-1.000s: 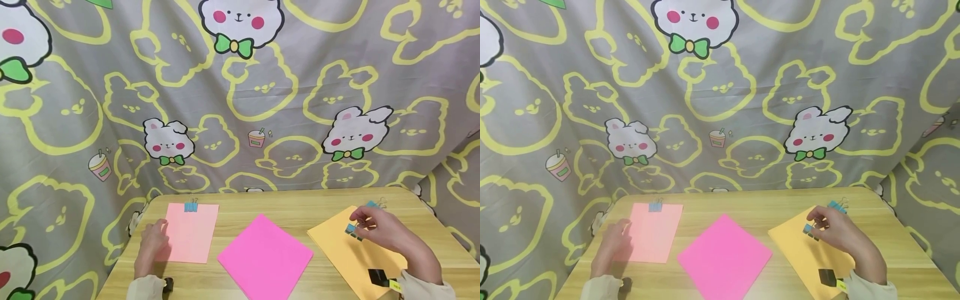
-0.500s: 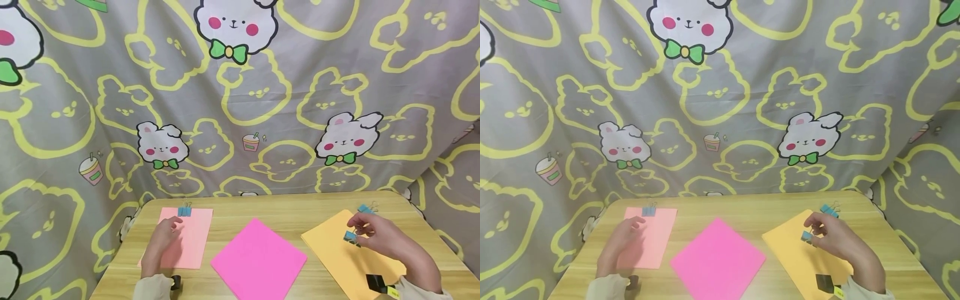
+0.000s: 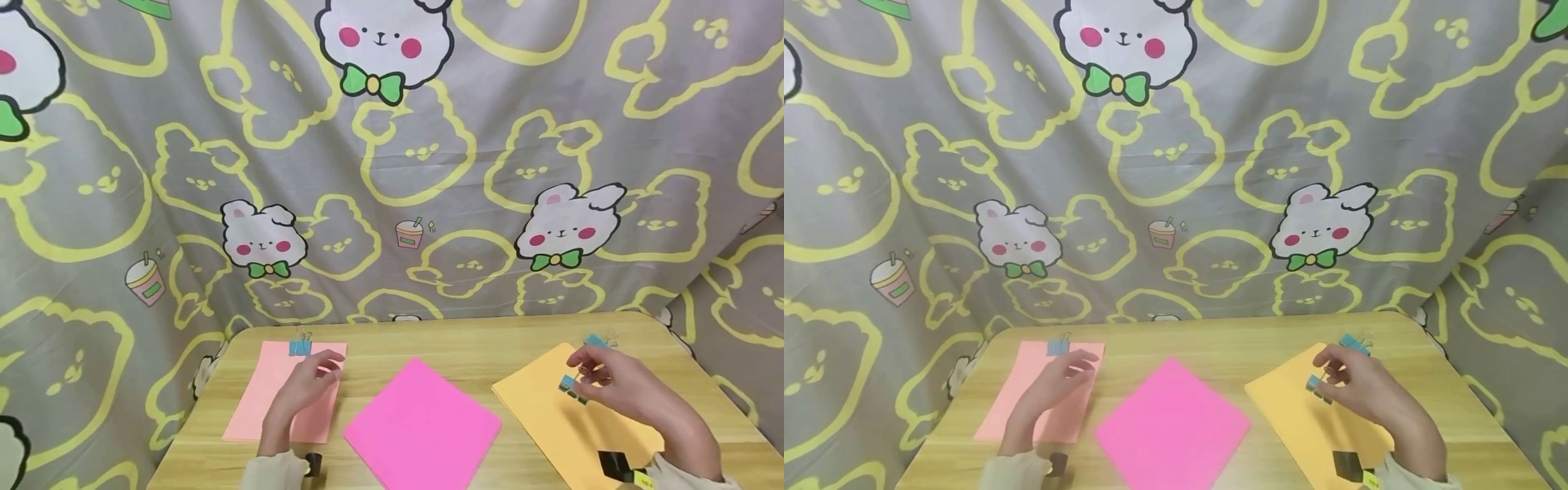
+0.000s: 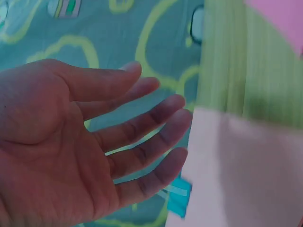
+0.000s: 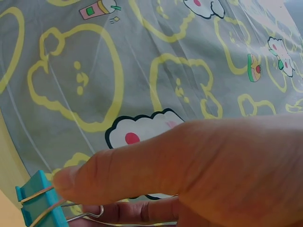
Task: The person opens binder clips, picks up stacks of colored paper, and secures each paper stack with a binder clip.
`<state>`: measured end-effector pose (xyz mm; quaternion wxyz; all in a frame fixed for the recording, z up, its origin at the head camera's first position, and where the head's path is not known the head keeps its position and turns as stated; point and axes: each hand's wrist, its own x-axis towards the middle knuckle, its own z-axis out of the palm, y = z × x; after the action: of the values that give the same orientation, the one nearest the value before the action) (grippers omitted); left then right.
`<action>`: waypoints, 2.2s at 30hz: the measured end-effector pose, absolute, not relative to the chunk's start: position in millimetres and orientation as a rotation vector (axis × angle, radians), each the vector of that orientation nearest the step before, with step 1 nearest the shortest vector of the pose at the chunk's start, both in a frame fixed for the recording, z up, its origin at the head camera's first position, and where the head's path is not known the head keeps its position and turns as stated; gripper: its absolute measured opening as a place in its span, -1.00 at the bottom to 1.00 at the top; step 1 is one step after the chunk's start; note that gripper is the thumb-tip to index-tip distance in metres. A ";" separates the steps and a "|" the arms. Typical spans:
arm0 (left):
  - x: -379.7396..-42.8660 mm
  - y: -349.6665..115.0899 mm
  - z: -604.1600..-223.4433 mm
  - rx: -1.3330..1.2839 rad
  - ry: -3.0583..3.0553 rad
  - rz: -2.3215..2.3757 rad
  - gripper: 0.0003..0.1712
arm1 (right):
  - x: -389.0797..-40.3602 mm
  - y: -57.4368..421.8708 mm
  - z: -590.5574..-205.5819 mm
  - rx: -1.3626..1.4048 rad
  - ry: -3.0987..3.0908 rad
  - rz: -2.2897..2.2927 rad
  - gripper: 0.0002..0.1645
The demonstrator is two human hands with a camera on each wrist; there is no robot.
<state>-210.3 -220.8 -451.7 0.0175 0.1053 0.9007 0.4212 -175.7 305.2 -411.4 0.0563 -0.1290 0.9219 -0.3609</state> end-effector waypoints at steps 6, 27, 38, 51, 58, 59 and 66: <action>-204.8 -196.2 -449.9 0.519 2.617 1.320 -0.62 | -175.1 304.1 -415.5 -0.413 2.863 -1.042 -0.65; -178.1 -118.8 -464.4 0.309 2.990 0.489 -0.30 | -185.7 302.5 -421.0 -0.472 2.843 -1.022 -0.48; -171.0 -98.0 -477.9 0.123 3.080 0.371 -0.25 | -185.3 297.3 -426.6 -0.433 2.814 -1.070 -0.46; -177.6 -96.4 -483.7 0.063 3.060 0.481 -0.11 | -187.9 296.0 -422.2 -0.387 2.872 -1.023 -0.49; -178.0 -94.6 -481.9 0.073 3.062 0.484 -0.10 | -188.3 297.6 -421.8 -0.402 2.867 -1.001 -0.51; -177.6 -94.3 -482.1 0.072 3.059 0.481 -0.10 | -188.3 297.8 -421.8 -0.402 2.864 -1.000 -0.51; -174.9 -93.7 -482.5 0.076 3.052 0.521 -0.11 | -189.2 297.4 -421.6 -0.435 2.865 -0.990 -0.51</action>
<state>-174.9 -93.7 -482.5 0.0223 0.0246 0.9852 0.1682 -189.2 297.4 -421.6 0.0394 -0.1421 0.9349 -0.3230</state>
